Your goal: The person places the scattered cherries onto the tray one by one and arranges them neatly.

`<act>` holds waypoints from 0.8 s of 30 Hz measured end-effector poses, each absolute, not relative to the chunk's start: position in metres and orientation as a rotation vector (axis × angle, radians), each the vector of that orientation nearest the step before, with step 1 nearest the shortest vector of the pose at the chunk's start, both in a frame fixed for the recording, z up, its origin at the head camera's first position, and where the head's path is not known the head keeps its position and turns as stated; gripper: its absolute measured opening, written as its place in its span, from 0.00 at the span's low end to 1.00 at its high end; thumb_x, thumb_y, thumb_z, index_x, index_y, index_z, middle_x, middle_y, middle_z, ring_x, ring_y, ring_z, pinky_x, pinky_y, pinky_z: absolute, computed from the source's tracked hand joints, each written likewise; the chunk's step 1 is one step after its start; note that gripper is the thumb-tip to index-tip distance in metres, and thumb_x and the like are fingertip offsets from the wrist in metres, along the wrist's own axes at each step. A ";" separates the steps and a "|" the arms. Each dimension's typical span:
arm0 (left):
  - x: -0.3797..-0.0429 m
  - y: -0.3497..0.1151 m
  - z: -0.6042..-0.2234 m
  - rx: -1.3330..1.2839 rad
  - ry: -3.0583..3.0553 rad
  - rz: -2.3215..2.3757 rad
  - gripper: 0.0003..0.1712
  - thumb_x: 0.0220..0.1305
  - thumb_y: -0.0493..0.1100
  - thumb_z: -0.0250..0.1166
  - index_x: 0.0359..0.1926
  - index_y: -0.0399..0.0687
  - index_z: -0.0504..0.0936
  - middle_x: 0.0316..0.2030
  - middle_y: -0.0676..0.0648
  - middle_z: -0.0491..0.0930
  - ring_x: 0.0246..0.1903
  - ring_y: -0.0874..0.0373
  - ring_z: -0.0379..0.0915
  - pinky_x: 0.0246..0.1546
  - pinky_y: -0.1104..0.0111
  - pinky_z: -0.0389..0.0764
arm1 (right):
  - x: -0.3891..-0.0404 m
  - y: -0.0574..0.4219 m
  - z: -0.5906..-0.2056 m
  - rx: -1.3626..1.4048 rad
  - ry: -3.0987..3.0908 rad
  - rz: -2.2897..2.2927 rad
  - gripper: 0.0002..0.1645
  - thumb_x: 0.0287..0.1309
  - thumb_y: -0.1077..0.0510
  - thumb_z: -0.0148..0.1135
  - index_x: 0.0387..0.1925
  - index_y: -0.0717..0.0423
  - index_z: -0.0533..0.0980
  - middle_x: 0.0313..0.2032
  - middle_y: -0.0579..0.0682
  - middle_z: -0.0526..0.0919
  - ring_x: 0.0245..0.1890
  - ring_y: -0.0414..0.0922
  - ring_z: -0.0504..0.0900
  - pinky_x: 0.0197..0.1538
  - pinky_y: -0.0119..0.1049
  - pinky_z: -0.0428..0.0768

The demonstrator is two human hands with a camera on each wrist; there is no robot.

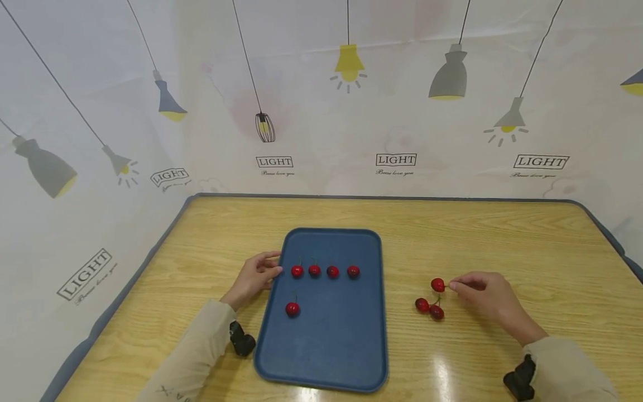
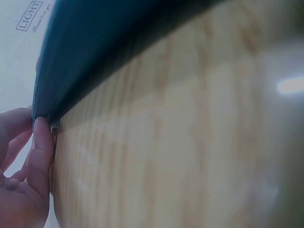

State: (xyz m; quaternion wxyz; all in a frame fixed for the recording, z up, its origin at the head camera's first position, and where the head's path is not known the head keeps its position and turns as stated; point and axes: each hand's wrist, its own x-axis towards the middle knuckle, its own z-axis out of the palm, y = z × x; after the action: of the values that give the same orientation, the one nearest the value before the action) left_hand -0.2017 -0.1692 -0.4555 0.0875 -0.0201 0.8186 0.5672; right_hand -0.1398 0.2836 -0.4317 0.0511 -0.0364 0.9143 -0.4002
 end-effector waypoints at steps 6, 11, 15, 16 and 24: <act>-0.201 -0.169 -0.454 -0.062 2.437 1.692 0.23 0.57 0.35 0.60 0.56 0.46 0.71 0.39 0.42 0.72 0.30 0.57 0.70 0.24 0.67 0.77 | -0.141 0.285 -0.429 -0.130 2.796 -1.210 0.23 0.58 0.47 0.54 0.43 0.63 0.76 0.35 0.54 0.80 0.29 0.36 0.76 0.31 0.30 0.76; -0.202 -0.169 -0.455 -0.062 2.433 1.694 0.23 0.57 0.35 0.60 0.56 0.46 0.71 0.39 0.42 0.72 0.30 0.57 0.70 0.24 0.67 0.77 | -0.142 0.281 -0.426 -0.231 2.826 -1.265 0.19 0.59 0.52 0.54 0.42 0.64 0.75 0.34 0.54 0.80 0.30 0.34 0.77 0.32 0.30 0.77; -0.202 -0.169 -0.455 -0.067 2.434 1.694 0.23 0.57 0.36 0.60 0.55 0.46 0.71 0.40 0.42 0.72 0.30 0.57 0.70 0.24 0.67 0.77 | -0.142 0.275 -0.421 -0.325 2.870 -1.286 0.15 0.59 0.56 0.54 0.40 0.65 0.76 0.34 0.56 0.80 0.30 0.32 0.76 0.31 0.30 0.77; -0.202 -0.169 -0.455 -0.069 2.435 1.693 0.23 0.57 0.36 0.60 0.55 0.46 0.72 0.39 0.42 0.72 0.30 0.58 0.70 0.24 0.67 0.77 | -0.143 0.274 -0.421 -0.348 2.880 -1.290 0.15 0.59 0.57 0.54 0.40 0.66 0.76 0.35 0.57 0.79 0.30 0.31 0.76 0.31 0.30 0.77; -0.202 -0.168 -0.455 -0.073 2.446 1.691 0.23 0.57 0.35 0.60 0.55 0.47 0.72 0.39 0.42 0.73 0.29 0.58 0.71 0.23 0.68 0.77 | -0.147 0.259 -0.414 -0.433 2.974 -1.230 0.11 0.57 0.58 0.57 0.39 0.62 0.78 0.36 0.56 0.80 0.32 0.27 0.73 0.32 0.26 0.75</act>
State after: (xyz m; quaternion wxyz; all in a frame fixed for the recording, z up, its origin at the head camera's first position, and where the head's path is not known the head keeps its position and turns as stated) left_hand -0.2018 -0.1682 -0.4548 0.0834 -0.0244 0.8194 0.5666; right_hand -0.1465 0.2588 -0.4141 -0.0530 -0.1331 0.9146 -0.3782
